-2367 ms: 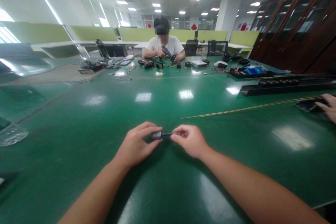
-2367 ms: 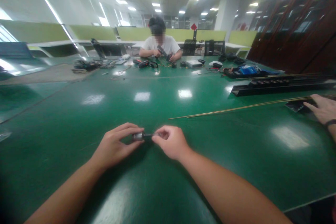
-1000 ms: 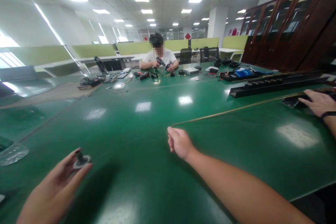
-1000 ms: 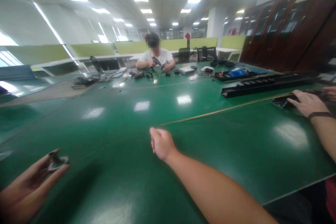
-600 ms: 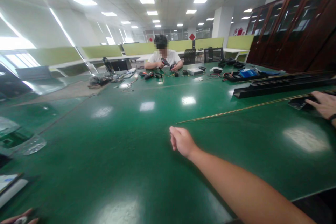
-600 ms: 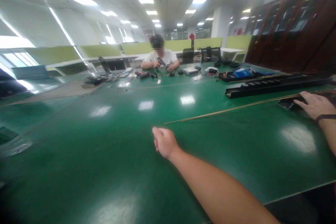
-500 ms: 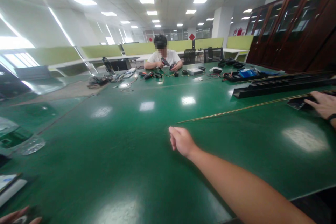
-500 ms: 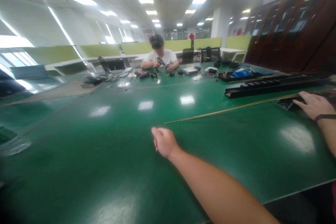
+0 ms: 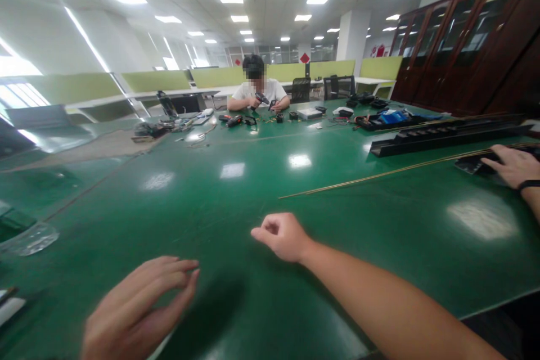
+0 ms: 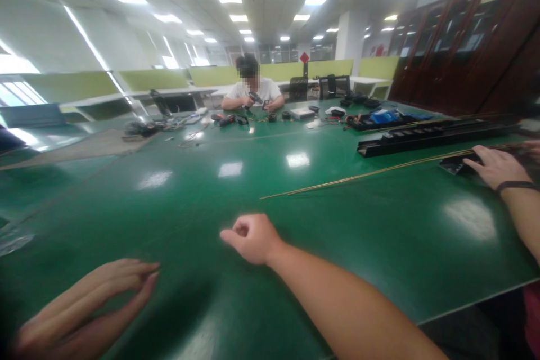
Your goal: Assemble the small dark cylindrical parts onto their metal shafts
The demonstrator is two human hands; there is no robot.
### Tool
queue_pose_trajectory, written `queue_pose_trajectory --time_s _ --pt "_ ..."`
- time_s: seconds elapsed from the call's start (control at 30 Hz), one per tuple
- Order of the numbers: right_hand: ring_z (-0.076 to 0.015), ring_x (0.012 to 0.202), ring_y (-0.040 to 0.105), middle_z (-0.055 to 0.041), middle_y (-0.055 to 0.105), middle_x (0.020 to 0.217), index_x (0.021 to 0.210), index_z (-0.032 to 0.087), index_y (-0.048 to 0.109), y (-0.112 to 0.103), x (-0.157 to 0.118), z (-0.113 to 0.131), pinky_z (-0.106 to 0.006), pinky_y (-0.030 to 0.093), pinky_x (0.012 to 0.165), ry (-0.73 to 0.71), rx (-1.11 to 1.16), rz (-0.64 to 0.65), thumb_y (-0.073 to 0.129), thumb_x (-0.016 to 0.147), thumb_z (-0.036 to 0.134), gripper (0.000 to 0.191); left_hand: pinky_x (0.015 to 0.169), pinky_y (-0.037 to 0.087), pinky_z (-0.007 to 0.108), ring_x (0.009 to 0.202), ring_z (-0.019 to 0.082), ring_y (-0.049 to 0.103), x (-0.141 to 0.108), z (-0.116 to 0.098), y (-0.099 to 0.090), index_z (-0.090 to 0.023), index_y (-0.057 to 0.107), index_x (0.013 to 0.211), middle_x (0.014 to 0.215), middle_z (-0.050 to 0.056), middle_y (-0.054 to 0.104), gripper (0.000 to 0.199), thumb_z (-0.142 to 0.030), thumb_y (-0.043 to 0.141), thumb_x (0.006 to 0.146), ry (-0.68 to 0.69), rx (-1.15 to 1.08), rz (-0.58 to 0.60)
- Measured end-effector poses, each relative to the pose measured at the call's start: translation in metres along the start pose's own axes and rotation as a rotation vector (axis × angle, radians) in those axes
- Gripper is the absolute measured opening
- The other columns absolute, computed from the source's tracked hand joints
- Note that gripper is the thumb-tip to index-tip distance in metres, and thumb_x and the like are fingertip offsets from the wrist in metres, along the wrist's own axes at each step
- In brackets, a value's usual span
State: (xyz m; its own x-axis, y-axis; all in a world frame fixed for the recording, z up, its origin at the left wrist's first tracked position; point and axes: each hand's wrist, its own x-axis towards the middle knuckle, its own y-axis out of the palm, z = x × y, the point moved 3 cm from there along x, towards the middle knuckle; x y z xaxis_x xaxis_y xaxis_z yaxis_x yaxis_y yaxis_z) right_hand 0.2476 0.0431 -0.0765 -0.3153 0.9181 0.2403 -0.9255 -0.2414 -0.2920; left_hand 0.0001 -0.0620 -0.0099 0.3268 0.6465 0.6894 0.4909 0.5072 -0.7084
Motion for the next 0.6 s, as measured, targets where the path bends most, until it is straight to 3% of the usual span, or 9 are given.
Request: queue_pose_trajectory --time_s 0.1,0.23,0.3,0.43,0.6 --pt "-0.0097 0.053 0.044 0.0032 0.052 0.057 0.063 0.017 0.058 0.001 -0.001 0.002 -0.022 0.033 0.053 -0.017 -0.024 0.016 0.066 0.081 0.045 0.034 0.080 0.059 0.032 0.081 0.018 0.070 0.029 -0.024 0.032 -0.036 0.064 0.117 0.097 -0.003 0.074 0.032 -0.022 0.059 0.089 0.223 -0.011 0.140" --pt "-0.0096 0.054 0.045 0.0035 0.052 0.057 0.064 0.017 0.059 0.003 -0.001 0.001 -0.022 0.032 0.052 -0.069 -0.060 0.027 0.066 0.081 0.043 0.032 0.081 0.060 0.026 0.096 0.019 0.069 0.049 -0.037 0.062 -0.028 0.052 0.136 0.118 0.006 0.068 0.048 -0.022 0.058 0.089 0.200 -0.051 0.221" --pt "-0.0094 0.054 0.045 0.0041 0.052 0.057 0.064 0.017 0.060 0.005 -0.002 -0.001 -0.021 0.031 0.051 -0.082 -0.068 0.046 0.066 0.080 0.039 0.028 0.084 0.059 0.027 0.100 0.020 0.068 0.050 -0.040 0.073 -0.025 0.055 0.132 0.120 0.008 0.067 0.044 -0.023 0.057 0.089 0.198 -0.071 0.261" --pt "-0.0090 0.053 0.044 0.0047 0.051 0.056 0.063 0.017 0.060 0.007 -0.003 -0.001 -0.020 0.032 0.050 -0.083 -0.084 0.100 0.069 0.076 0.037 0.026 0.079 0.058 0.025 0.092 0.018 0.069 0.050 -0.046 0.084 -0.021 0.064 0.115 0.105 0.007 0.070 0.028 -0.020 0.053 0.089 0.197 -0.121 0.256" --pt "-0.0085 0.053 0.043 0.0050 0.051 0.056 0.063 0.017 0.060 0.007 -0.006 0.005 -0.021 0.032 0.050 -0.074 -0.057 0.143 0.074 0.074 0.046 0.034 0.077 0.056 0.024 0.088 0.017 0.068 0.048 -0.045 0.083 -0.023 0.063 0.107 0.099 0.003 0.070 0.023 -0.017 0.051 0.088 0.099 -0.153 0.280"
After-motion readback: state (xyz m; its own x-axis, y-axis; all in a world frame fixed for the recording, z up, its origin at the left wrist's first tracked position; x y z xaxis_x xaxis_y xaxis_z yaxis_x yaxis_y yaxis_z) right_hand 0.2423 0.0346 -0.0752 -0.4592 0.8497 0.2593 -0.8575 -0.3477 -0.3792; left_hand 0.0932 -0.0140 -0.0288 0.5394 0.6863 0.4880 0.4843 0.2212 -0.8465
